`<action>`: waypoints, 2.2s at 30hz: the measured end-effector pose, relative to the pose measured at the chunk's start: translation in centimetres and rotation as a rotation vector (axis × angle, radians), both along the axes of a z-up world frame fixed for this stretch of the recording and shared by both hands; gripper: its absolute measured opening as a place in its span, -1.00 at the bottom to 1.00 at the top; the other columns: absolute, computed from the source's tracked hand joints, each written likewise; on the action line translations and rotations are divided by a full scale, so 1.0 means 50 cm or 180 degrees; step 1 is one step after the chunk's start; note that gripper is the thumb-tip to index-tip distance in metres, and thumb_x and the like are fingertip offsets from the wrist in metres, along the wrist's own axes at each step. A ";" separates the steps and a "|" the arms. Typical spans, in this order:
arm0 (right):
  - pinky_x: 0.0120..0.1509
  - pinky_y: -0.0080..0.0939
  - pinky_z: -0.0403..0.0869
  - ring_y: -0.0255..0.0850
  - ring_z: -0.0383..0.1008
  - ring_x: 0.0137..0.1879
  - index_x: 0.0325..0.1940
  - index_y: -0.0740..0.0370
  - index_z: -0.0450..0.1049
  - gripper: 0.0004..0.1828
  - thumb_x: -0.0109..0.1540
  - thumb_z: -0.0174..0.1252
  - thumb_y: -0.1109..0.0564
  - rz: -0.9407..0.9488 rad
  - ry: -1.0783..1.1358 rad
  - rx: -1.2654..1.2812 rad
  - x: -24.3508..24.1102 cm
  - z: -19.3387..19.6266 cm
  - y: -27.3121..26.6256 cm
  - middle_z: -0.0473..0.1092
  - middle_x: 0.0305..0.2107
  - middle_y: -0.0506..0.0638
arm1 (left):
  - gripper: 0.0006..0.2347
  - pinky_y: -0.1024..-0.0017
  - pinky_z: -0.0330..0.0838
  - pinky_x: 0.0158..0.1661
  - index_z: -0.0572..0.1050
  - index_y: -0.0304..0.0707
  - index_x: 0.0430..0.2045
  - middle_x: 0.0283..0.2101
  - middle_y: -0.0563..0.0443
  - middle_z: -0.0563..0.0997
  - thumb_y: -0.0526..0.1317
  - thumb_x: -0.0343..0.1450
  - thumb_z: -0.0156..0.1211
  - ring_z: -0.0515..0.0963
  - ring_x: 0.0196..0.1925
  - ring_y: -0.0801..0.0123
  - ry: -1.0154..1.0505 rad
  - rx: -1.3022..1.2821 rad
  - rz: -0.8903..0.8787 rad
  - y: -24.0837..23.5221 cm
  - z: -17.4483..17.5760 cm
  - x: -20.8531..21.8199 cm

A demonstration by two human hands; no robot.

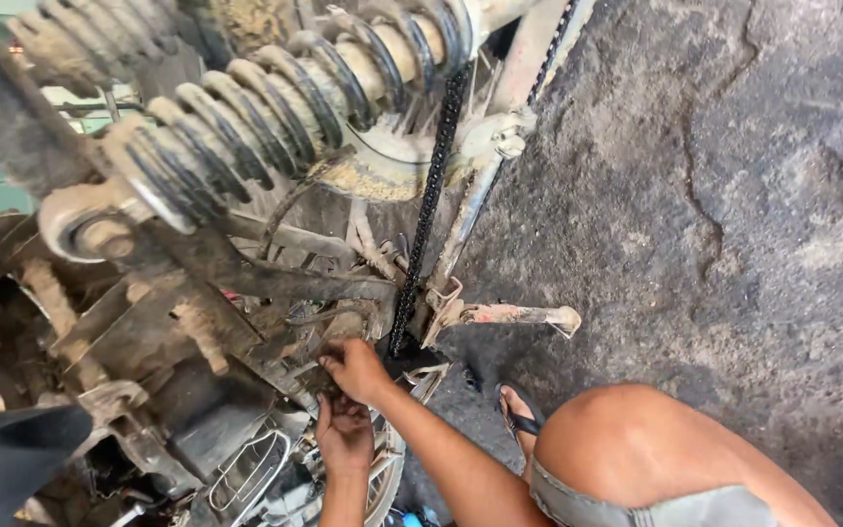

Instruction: The person works on the engine and electrical components of a muddy motorcycle. They use a wrench to loosen bolts on the engine casing and handle wires near the rear wheel and chain area.

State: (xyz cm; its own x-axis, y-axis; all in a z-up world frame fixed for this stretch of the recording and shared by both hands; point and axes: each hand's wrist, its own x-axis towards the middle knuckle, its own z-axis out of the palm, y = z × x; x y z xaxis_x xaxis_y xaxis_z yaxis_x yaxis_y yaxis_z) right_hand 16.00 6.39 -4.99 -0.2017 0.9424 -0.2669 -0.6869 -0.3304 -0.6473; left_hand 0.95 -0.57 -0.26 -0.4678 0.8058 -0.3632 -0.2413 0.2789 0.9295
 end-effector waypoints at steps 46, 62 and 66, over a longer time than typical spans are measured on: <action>0.22 -0.24 0.47 -0.15 0.57 0.06 0.17 0.27 0.54 -0.54 0.18 0.19 0.37 0.0637 0.0617 0.0009 -0.127 0.001 0.070 0.56 -0.05 0.18 | -0.76 0.61 0.34 -0.44 0.48 -0.09 -0.39 -0.48 0.23 0.51 0.01 0.57 0.12 0.42 -0.48 0.57 0.0141 -0.0261 0.0148 -0.007 -0.020 -0.047; 0.06 -0.23 0.50 -0.24 0.54 -0.09 0.09 0.32 0.54 -0.60 0.15 0.29 0.30 0.0751 0.1540 0.0320 -0.077 -0.038 0.057 0.56 -0.20 0.02 | -0.85 0.74 0.25 -0.49 0.52 -0.06 -0.32 -0.49 0.29 0.43 -0.07 0.55 0.11 0.34 -0.49 0.68 0.0397 -0.0266 0.0605 0.010 -0.006 0.038; 0.04 -0.24 0.52 -0.21 0.57 -0.11 0.04 0.33 0.55 -0.66 0.17 0.24 0.32 0.0781 0.1546 0.0075 -0.081 -0.037 0.051 0.56 -0.21 0.04 | -0.85 0.78 0.23 -0.52 0.54 -0.05 -0.32 -0.49 0.31 0.43 -0.06 0.54 0.14 0.33 -0.52 0.72 0.0382 -0.0323 0.0568 0.014 -0.002 0.057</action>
State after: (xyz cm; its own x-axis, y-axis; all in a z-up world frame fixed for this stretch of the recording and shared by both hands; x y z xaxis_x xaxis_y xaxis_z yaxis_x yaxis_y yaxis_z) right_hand 11.93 8.94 -6.85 -0.5113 0.8567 -0.0677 -0.8133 -0.5078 -0.2839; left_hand 3.80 0.13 -0.38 -0.6442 0.6688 -0.3712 -0.1845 0.3351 0.9239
